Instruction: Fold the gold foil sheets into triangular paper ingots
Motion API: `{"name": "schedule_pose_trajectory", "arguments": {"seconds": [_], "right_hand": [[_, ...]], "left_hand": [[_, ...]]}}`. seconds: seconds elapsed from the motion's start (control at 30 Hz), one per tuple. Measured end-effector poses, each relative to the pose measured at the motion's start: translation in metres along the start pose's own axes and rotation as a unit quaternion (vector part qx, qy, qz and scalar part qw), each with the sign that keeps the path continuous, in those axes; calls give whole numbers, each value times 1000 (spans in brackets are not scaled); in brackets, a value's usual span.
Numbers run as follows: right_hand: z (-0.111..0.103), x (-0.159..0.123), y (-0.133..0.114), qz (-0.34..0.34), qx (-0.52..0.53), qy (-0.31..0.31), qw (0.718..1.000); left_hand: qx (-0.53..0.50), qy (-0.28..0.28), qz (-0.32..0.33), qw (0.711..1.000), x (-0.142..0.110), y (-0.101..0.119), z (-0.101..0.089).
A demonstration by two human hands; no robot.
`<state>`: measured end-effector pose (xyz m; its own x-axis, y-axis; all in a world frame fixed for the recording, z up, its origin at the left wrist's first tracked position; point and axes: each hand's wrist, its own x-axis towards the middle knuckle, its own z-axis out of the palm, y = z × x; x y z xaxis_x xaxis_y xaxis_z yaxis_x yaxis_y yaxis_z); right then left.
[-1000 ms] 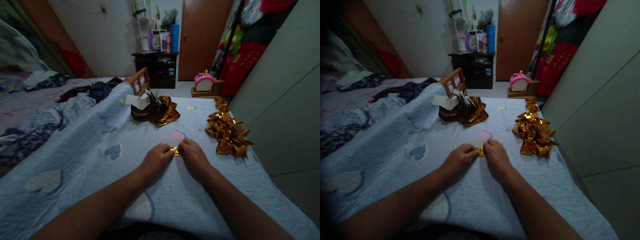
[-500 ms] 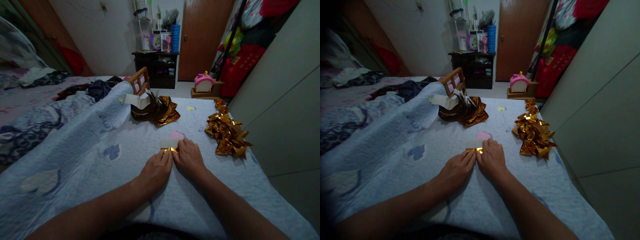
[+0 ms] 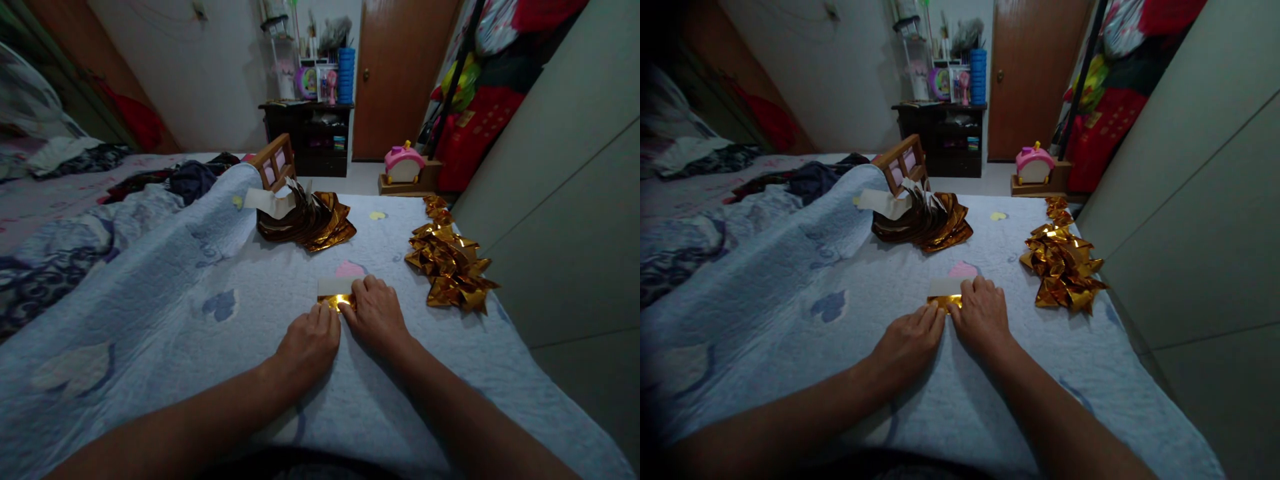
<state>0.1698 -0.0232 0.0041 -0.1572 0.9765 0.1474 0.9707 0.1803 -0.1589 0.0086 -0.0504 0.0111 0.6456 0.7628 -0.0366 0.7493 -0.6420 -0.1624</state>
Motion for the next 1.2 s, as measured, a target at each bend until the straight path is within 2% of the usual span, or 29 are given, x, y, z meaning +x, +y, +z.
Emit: {"name": "schedule_pose_trajectory", "arguments": {"seconds": [0.43, 0.73, 0.83, 0.97, 1.07, 1.2], "right_hand": [[-10, -5, 40, 17, -7, -39, 999], [-7, -5, 71, -20, 62, -50, 997], [-12, -2, 77, -39, 92, -25, 995], [-16, 2, 61, -91, 156, 47, 982], [-11, 4, 37, -141, 193, 12, 971], [0, 7, 18, -127, 118, -36, 984]], "left_hand": [[-26, 0, 7, 1000, -2, -5, -2], [5, 21, 13, 1000, -4, -3, 0], [13, 24, 10, 1000, -4, -1, -2], [30, 23, 12, 999, -4, 0, -2], [41, 24, 14, 999, -3, 1, 0], [41, 13, 14, 999, -2, 1, 0]]}}
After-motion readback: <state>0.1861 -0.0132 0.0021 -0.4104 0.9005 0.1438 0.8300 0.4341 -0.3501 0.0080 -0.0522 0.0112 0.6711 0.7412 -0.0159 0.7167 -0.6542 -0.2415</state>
